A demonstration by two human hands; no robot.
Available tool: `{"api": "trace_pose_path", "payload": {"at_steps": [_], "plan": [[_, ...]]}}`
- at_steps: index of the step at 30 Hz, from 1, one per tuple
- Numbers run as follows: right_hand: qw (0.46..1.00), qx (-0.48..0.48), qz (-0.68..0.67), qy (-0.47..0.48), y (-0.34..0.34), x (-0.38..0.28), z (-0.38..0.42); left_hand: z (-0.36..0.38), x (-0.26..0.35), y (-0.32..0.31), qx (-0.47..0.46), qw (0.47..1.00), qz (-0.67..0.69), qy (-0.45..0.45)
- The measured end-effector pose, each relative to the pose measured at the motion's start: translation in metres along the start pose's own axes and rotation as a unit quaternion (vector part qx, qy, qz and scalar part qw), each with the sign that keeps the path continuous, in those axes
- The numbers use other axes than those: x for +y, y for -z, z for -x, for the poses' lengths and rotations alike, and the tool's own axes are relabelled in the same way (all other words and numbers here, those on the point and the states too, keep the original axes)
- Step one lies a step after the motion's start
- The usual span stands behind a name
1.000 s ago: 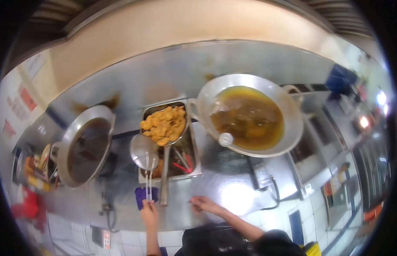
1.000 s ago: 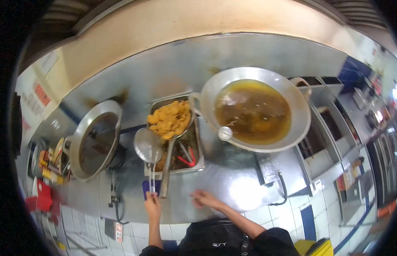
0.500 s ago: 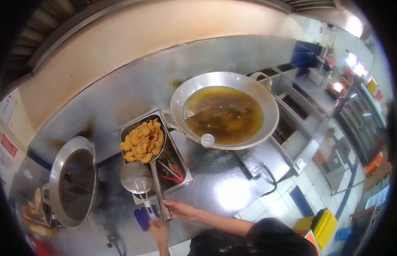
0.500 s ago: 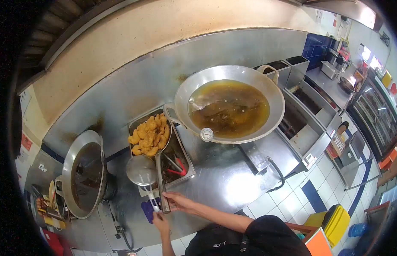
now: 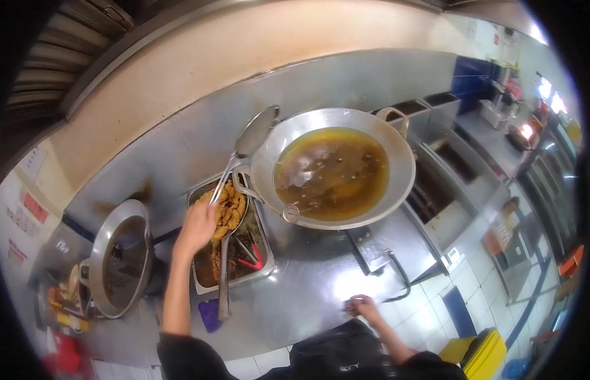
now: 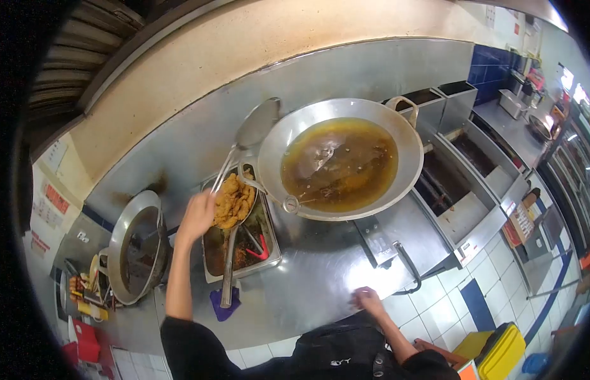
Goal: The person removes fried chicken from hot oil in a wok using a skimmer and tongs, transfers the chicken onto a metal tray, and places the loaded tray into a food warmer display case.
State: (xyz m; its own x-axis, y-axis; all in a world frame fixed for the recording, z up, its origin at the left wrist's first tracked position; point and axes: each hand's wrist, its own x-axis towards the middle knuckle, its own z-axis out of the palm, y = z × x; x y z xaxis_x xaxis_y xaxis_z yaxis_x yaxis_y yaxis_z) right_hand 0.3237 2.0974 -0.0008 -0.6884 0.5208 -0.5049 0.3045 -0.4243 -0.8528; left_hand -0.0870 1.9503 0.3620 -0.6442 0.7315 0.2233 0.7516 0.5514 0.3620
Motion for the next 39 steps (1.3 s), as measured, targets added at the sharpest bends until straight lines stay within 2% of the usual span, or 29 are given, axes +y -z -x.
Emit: {"api": "trace_pose_path", "payload": {"at_steps": [1,2,3,7,9,11,13,15,16,18,19,21,25,30,31,33,34,36,37,38,39], "plan": [[0.997,0.027,-0.043,0.054,0.026,0.007,0.009,-0.029,0.009,-0.007,-0.047,0.999,-0.003,0.014],[0.996,0.082,-0.02,0.022,0.048,0.003,0.016,-0.059,0.016,-0.017,-0.051,0.998,-0.041,-0.021],[0.994,0.094,-0.032,0.047,0.075,0.013,0.021,-0.084,0.022,-0.028,-0.057,0.994,-0.079,-0.058],[0.983,0.171,-0.059,0.012,0.156,0.052,0.04,-0.152,0.032,-0.069,-0.025,0.991,-0.114,-0.066],[0.977,0.204,-0.054,0.007,0.19,0.095,0.05,-0.173,0.033,-0.081,-0.053,0.984,-0.167,-0.026],[0.954,0.253,-0.141,-0.075,0.215,0.128,0.059,-0.181,0.03,-0.097,-0.056,0.982,-0.177,-0.037],[0.946,0.25,-0.133,-0.154,0.247,0.197,0.065,-0.186,0.018,-0.115,-0.061,0.979,-0.189,-0.046],[0.936,0.25,-0.166,-0.183,0.265,0.254,0.087,-0.186,0.005,-0.137,-0.132,0.97,-0.179,-0.093],[0.926,0.26,-0.176,-0.21,0.268,0.27,0.103,-0.176,0.016,-0.139,-0.135,0.969,-0.182,-0.094],[0.906,0.278,-0.192,-0.253,0.27,0.279,0.124,-0.152,0.058,-0.131,-0.271,0.961,-0.028,0.038],[0.9,0.284,-0.198,-0.266,0.27,0.278,0.13,-0.15,0.068,-0.128,-0.273,0.961,-0.033,0.037],[0.892,0.29,-0.206,-0.281,0.27,0.28,0.134,-0.141,0.084,-0.127,-0.355,0.929,0.031,0.097],[0.895,0.282,-0.214,-0.269,0.259,0.27,0.116,-0.124,0.128,-0.116,-0.43,0.895,0.06,0.101],[0.917,0.255,-0.197,-0.234,0.231,0.264,0.075,-0.113,0.17,-0.112,-0.513,0.832,0.177,0.11],[0.922,0.256,-0.187,-0.222,0.227,0.268,0.065,-0.112,0.173,-0.118,-0.515,0.832,0.178,0.108],[0.93,0.258,-0.172,-0.2,0.223,0.268,0.043,-0.112,0.178,-0.135,-0.518,0.789,0.295,0.15],[0.927,0.258,-0.187,-0.197,0.222,0.245,0.047,-0.114,0.186,-0.147,-0.518,0.788,0.298,0.144],[0.92,0.252,-0.232,-0.191,0.224,0.215,0.054,-0.116,0.206,-0.172,-0.453,0.76,0.421,0.198],[0.923,0.253,-0.216,-0.191,0.224,0.208,0.055,-0.117,0.214,-0.184,-0.45,0.76,0.426,0.196],[0.915,0.251,-0.241,-0.203,0.227,0.207,0.055,-0.118,0.222,-0.196,-0.419,0.73,0.488,0.229],[0.933,0.238,-0.18,-0.201,0.228,0.207,0.058,-0.119,0.227,-0.208,-0.385,0.695,0.549,0.26]]}}
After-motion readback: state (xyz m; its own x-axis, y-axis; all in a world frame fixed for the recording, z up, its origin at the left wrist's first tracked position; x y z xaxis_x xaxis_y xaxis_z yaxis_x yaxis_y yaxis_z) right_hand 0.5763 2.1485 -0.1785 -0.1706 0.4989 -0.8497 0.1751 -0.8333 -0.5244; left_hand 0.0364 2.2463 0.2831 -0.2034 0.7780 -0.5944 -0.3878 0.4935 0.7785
